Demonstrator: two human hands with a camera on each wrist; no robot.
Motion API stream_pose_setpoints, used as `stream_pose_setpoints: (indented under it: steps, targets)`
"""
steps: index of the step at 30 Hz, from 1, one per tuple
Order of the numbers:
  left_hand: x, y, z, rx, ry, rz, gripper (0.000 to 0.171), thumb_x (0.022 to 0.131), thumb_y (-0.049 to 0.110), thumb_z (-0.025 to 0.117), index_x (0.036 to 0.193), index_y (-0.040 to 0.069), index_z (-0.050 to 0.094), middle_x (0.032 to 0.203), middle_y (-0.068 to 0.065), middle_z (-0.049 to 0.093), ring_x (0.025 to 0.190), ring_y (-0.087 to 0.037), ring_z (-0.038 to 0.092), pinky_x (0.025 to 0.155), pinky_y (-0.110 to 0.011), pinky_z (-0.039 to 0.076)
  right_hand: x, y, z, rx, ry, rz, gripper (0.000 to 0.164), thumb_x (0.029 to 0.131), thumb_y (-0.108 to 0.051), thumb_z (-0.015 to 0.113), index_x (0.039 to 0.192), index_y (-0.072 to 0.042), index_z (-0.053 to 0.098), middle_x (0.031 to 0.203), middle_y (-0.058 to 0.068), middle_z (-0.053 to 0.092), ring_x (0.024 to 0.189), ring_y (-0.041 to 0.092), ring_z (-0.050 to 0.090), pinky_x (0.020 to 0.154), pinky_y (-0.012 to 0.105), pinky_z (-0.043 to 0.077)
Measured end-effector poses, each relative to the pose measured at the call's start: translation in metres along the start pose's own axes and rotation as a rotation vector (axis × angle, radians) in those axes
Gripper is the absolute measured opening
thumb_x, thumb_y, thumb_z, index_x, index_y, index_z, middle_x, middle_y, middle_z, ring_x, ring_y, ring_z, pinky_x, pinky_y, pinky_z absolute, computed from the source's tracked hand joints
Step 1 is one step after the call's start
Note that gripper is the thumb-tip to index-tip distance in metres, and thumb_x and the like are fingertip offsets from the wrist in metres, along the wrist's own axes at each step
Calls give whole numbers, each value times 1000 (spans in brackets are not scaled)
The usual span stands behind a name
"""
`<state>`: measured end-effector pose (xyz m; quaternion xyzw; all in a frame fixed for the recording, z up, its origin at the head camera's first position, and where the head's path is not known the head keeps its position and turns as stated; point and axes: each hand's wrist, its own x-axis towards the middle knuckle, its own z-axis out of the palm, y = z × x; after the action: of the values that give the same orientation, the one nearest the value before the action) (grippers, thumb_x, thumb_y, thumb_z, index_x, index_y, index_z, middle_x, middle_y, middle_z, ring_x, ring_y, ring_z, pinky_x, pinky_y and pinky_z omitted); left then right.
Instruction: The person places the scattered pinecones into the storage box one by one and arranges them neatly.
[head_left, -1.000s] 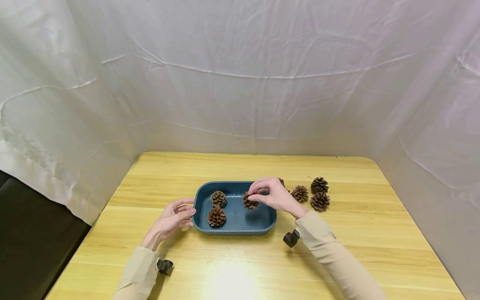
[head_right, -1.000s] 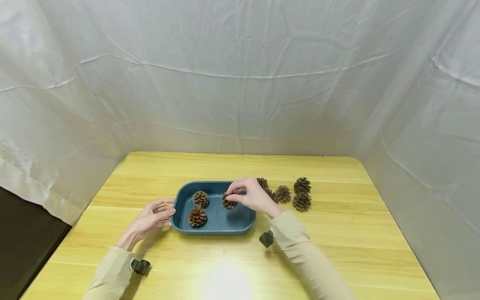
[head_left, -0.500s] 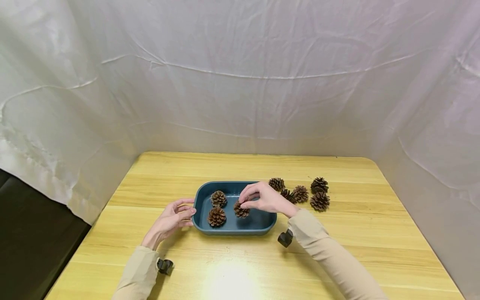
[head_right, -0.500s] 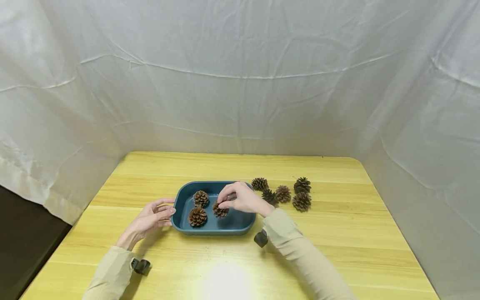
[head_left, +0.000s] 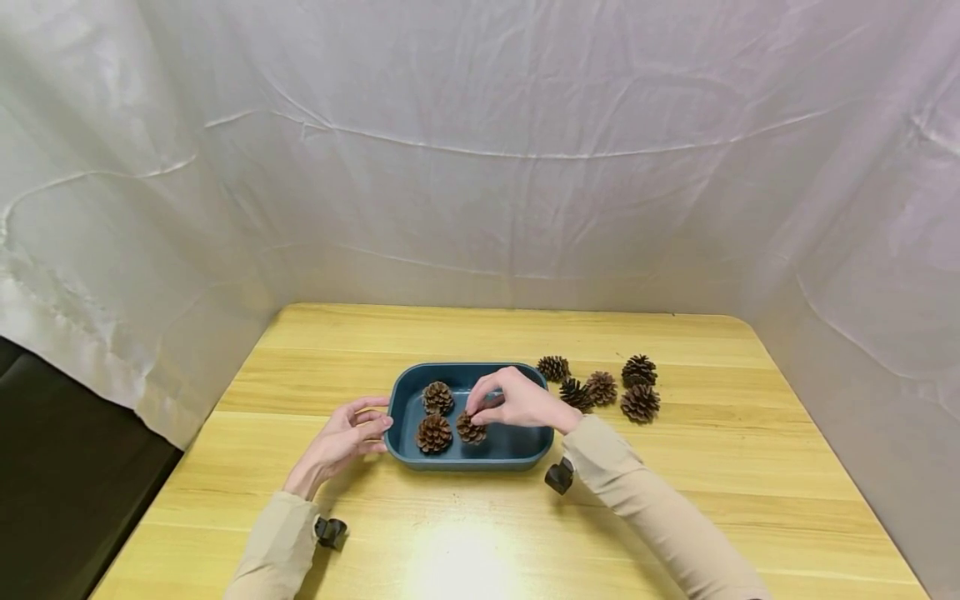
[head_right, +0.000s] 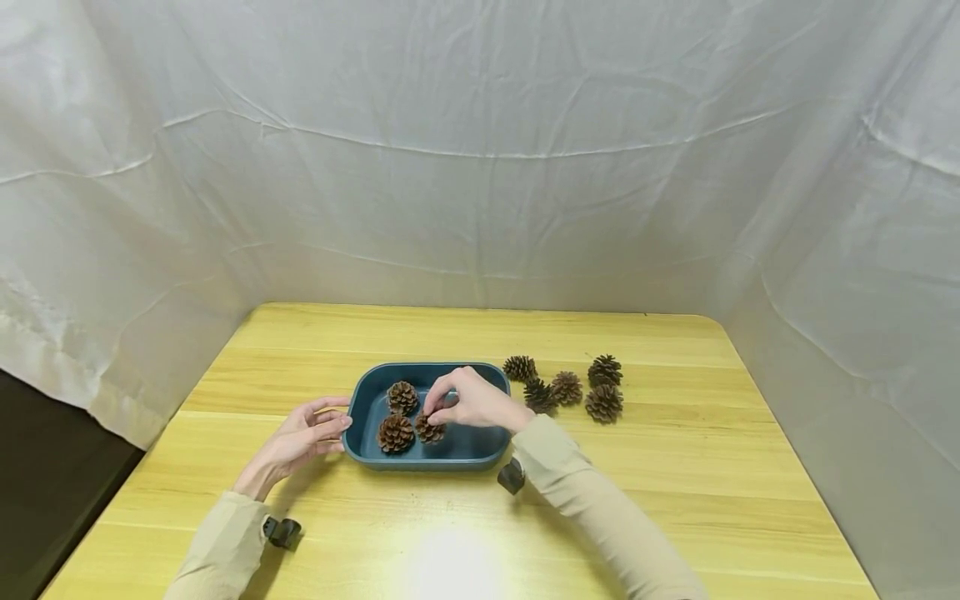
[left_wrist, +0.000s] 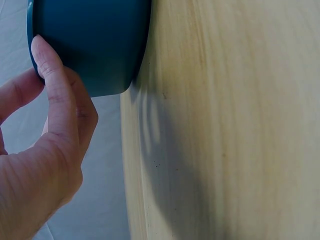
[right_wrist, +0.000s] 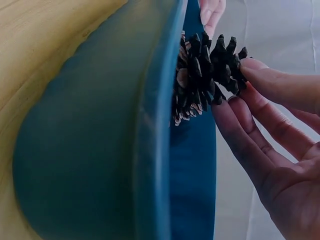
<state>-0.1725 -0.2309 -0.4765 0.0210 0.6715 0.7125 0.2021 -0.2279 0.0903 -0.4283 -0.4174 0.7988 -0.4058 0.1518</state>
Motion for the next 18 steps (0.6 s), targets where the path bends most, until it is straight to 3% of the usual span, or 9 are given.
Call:
stream_pose_setpoints:
  steps: [18]
  targets:
    - [0,0,0,-2,-4,2,57,100,3,57,146,-14,28,102,-2,61,74,-7,62,73,-25,62,6,0,6,15,-44,33,7,90,-7,74,96,-8,77,102,10,73,90,16,73,83,19,60]
